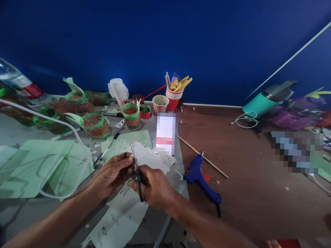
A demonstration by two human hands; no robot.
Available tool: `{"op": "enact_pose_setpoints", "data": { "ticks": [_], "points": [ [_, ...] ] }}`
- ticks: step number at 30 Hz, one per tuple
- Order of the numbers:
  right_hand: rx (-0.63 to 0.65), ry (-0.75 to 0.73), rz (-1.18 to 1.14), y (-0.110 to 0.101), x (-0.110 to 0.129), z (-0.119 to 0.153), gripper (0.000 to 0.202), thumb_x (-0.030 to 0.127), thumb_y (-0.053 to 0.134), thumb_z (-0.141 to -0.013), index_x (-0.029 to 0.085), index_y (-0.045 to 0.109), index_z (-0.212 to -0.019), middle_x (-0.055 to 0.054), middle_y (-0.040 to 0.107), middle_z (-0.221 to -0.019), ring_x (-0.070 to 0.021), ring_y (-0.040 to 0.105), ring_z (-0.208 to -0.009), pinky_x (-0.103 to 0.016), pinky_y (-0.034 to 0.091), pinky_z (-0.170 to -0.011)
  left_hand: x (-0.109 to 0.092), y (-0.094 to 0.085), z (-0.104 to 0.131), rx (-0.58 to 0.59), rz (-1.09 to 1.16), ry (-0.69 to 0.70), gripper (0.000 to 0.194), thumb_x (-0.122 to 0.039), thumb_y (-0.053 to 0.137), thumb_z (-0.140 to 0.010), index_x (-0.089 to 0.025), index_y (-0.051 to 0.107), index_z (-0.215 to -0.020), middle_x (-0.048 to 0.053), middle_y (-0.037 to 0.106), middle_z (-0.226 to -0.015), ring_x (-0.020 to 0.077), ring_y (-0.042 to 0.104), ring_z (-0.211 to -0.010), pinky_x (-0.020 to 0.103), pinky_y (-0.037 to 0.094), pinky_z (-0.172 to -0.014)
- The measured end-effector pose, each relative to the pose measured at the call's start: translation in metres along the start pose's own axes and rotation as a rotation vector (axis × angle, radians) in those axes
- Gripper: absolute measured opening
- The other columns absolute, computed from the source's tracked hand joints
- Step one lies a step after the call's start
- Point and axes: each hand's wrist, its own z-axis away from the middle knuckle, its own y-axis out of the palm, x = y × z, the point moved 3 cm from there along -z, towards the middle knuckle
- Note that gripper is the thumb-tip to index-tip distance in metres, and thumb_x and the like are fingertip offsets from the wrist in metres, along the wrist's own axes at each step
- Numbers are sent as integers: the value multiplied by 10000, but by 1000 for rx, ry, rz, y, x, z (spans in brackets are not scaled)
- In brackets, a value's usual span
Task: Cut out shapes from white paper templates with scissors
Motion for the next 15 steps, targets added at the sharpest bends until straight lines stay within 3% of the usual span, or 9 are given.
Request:
{"op": "enact_pose_setpoints", "data": {
  "ticks": [9, 15],
  "points": [
    [-11, -6, 52, 0, -1, 0, 133, 231, 554, -760, 189, 433, -721, 71, 378, -558, -75, 309, -499, -182, 253, -448, -1, 0, -2, -32, -17, -9, 176, -229, 687, -718, -137, 544, -671, -29, 516, -575, 64, 470, -528, 179, 374, -546],
    [-11, -18, 65, 0, -3, 0, 141, 282, 558, -782, 180, 467, -743, 71, 380, -559, -76, 320, -503, -180, 268, -460, -5, 0, -1, -79, -95, 58, 194, -249, 715, -677, -139, 555, -685, -35, 510, -541, 72, 469, -503, 190, 371, -525]
  ]
}}
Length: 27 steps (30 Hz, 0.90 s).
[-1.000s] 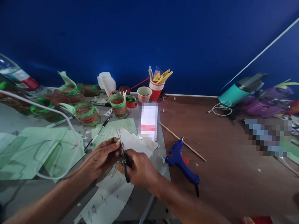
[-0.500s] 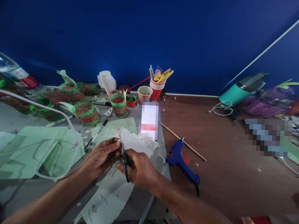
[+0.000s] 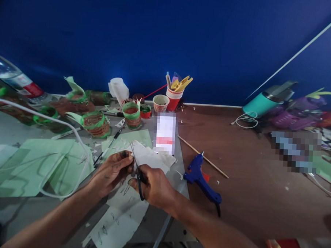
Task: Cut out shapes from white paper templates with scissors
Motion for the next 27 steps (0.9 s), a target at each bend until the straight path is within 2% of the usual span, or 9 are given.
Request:
{"op": "enact_pose_setpoints", "data": {
  "ticks": [6, 12, 19, 27],
  "points": [
    [10, -17, 9, 1, -3, 0, 159, 312, 551, -799, 184, 468, -755, 73, 371, -562, -78, 302, -503, -187, 249, -456, -4, -2, 0, -26, -148, 73, 218, -311, 700, -682, -137, 569, -667, -22, 522, -524, 76, 463, -485, 190, 359, -501],
    [8, -40, 30, 1, -3, 0, 196, 346, 545, -808, 185, 460, -737, 74, 349, -562, -82, 305, -510, -190, 241, -458, -7, -3, -1, -47, -234, 132, 207, -304, 681, -696, -150, 546, -664, -19, 539, -530, 94, 496, -505, 209, 387, -533],
    [5, -40, 33, 1, -3, 0, 171, 330, 554, -807, 181, 481, -768, 73, 388, -562, -81, 333, -514, -184, 259, -464, -6, -8, -1, -55, -261, 101, 159, -273, 650, -717, -158, 541, -709, -23, 559, -530, 97, 517, -488, 213, 392, -517],
    [13, -27, 41, 1, -1, -1, 167, 334, 567, -802, 172, 526, -804, 69, 401, -561, -84, 348, -513, -183, 283, -471, -7, -11, -3, -77, -187, 109, 121, -210, 663, -684, -149, 565, -721, -30, 554, -559, 87, 522, -496, 198, 401, -513]
  ]
}}
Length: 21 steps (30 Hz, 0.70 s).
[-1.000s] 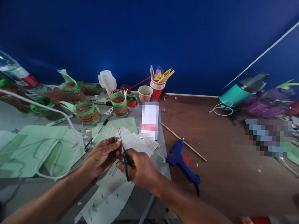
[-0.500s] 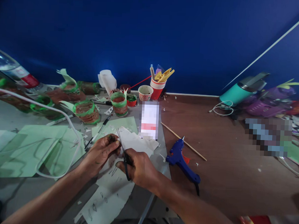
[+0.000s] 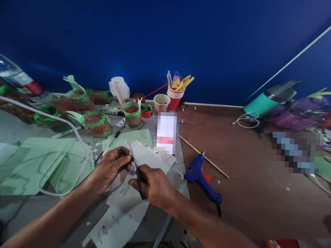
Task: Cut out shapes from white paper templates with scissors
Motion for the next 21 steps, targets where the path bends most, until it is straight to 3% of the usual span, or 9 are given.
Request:
{"op": "enact_pose_setpoints", "data": {
  "ticks": [14, 21],
  "points": [
    [-5, -6, 0, 1, -2, 0, 174, 337, 584, -788, 171, 540, -816, 67, 414, -554, -83, 341, -497, -186, 282, -466, -9, -2, 0, -31, -10, 23, 148, -232, 685, -653, -144, 571, -689, -34, 526, -577, 67, 484, -480, 191, 376, -494],
    [-14, 42, 18, 0, 2, 1, 175, 320, 614, -759, 166, 548, -810, 72, 402, -540, -83, 346, -500, -187, 271, -459, -4, 0, -1, -37, -54, 16, 145, -243, 669, -672, -145, 562, -680, -33, 521, -557, 67, 475, -469, 186, 361, -468]
  ]
}}
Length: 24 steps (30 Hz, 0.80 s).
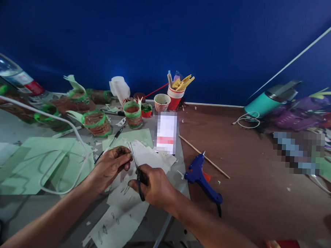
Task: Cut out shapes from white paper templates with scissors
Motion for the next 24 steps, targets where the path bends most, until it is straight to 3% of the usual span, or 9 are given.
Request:
{"op": "enact_pose_setpoints", "data": {
  "ticks": [24],
  "points": [
    [23, 22, -45, 2, -5, 0, 178, 327, 599, -767, 167, 539, -817, 70, 396, -549, -81, 338, -503, -192, 248, -458, 4, 5, 2, 25, 55, -53, 161, -243, 664, -664, -149, 539, -701, -54, 513, -489, 62, 465, -420, 177, 353, -439]
  ]
}}
